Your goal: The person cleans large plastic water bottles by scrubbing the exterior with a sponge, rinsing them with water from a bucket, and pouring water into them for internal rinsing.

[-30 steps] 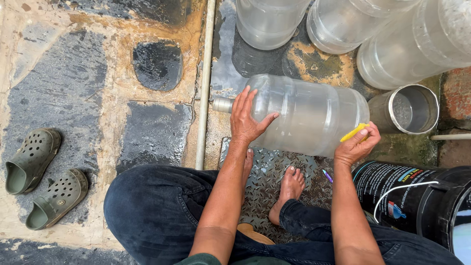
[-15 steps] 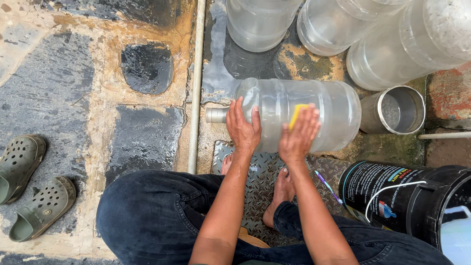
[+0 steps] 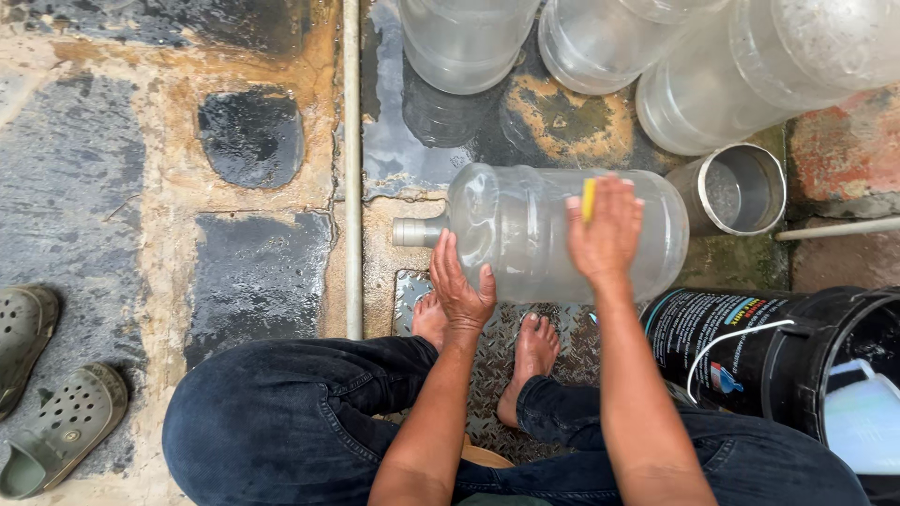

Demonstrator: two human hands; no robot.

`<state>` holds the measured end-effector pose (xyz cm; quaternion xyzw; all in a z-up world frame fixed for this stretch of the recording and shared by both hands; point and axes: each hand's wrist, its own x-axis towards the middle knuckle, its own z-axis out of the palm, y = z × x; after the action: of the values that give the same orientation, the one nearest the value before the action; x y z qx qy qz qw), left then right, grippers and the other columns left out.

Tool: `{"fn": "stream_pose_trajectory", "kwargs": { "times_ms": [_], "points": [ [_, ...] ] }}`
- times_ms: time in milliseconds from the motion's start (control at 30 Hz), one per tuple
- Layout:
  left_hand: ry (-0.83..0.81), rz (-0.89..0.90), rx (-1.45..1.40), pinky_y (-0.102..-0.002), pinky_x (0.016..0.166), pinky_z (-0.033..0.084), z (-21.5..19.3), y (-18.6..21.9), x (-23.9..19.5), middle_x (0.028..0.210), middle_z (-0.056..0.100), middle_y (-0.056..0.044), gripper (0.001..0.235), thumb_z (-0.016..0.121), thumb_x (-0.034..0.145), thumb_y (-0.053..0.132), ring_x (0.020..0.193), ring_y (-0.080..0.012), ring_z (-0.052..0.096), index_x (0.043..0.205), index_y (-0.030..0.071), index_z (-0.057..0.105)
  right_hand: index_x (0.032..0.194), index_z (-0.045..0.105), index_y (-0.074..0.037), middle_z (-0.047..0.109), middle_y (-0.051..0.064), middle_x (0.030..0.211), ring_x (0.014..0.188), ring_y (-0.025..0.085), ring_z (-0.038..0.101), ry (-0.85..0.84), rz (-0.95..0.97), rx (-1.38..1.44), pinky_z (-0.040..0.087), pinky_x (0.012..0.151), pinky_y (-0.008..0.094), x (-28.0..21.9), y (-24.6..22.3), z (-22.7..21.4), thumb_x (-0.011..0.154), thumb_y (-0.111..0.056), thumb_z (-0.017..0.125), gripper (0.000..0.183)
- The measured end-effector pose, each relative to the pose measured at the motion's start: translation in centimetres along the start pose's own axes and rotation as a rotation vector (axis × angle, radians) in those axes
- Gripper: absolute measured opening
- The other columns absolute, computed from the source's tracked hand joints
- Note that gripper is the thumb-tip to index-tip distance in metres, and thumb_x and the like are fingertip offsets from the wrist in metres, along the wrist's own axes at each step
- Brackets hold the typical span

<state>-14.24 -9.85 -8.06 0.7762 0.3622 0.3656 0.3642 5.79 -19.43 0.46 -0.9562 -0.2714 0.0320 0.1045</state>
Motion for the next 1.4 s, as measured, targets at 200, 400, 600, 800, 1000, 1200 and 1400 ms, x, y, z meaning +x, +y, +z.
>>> {"fn": "stream_pose_trajectory", "kwargs": {
  "times_ms": [200,400,600,800,1000,1200,1400],
  "points": [
    [-0.029,0.005,0.05,-0.054,0.121,0.031,-0.7,-0.3,0.1,0.155,0.045,-0.022,0.078,0.052,0.098,0.056,0.146,-0.0402,0.042,0.153,0.004,0.037,0.156,0.032,-0.02,0.028,0.0,0.169,0.159,0.022,0.017,-0.375,-0.485,-0.035,-0.001,0.128,0.048,-4.4,-10.8,1.7,0.101,-0.062,0.029,0.07],
    [-0.012,-0.005,0.03,-0.054,0.121,0.033,-1.0,-0.4,-1.7,0.155,0.044,-0.021,0.074,0.05,0.101,0.054,0.143,-0.0409,0.043,0.154,0.003,0.037,0.153,0.04,-0.002,0.031,0.015,0.166,0.156,0.034,0.015,-0.064,0.108,-0.137,-0.007,0.121,0.06,0.9,6.3,-3.4,0.111,-0.042,0.028,0.06],
    [-0.006,0.075,0.051,-0.054,0.123,0.033,-0.8,-1.3,-3.2,0.157,0.041,-0.021,0.073,0.045,0.104,0.054,0.145,-0.0421,0.042,0.155,0.004,0.032,0.157,0.038,0.0,0.032,0.018,0.164,0.155,0.033,0.02,-0.046,-0.038,0.029,0.0,0.124,0.053,-1.1,1.3,0.8,0.11,-0.041,0.029,0.063],
    [-0.097,-0.026,0.081,-0.054,0.124,0.024,-1.9,0.5,-1.1,0.158,0.041,-0.021,0.076,0.06,0.093,0.045,0.148,-0.04,0.039,0.151,0.004,0.034,0.147,0.055,-0.002,0.041,0.013,0.162,0.155,0.034,0.028,-0.018,-0.442,0.206,0.01,0.127,0.051,-5.7,-10.7,2.0,0.1,-0.027,0.049,0.054],
    [-0.149,-0.048,-0.008,-0.054,0.126,0.022,-1.2,2.3,2.0,0.165,0.032,-0.025,0.096,0.073,0.085,0.03,0.154,-0.0408,0.034,0.161,-0.003,0.023,0.125,0.072,-0.007,0.043,0.02,0.156,0.145,0.038,0.035,0.065,-0.5,0.0,0.009,0.118,0.065,-5.6,-10.8,-0.6,0.09,-0.024,0.061,0.041],
    [-0.081,-0.021,-0.067,-0.052,0.124,0.028,0.0,1.5,1.4,0.16,0.038,-0.024,0.104,0.081,0.074,0.031,0.15,-0.0406,0.038,0.156,0.0,0.027,0.126,0.073,-0.008,0.055,0.021,0.134,0.13,0.04,0.048,0.122,-0.507,0.04,0.015,0.12,0.061,-3.1,-11.9,-1.8,0.092,-0.022,0.064,0.037],
    [-0.035,-0.005,-0.006,-0.049,0.132,0.032,0.3,1.1,0.3,0.164,0.04,-0.023,0.092,0.077,0.094,0.026,0.153,-0.037,0.042,0.166,0.001,0.025,0.119,0.076,-0.011,0.059,0.011,0.106,0.108,0.03,0.055,-0.009,-0.494,-0.025,0.037,0.107,0.051,-6.6,-11.5,-2.3,0.083,-0.01,0.066,0.038]
  ]
}}
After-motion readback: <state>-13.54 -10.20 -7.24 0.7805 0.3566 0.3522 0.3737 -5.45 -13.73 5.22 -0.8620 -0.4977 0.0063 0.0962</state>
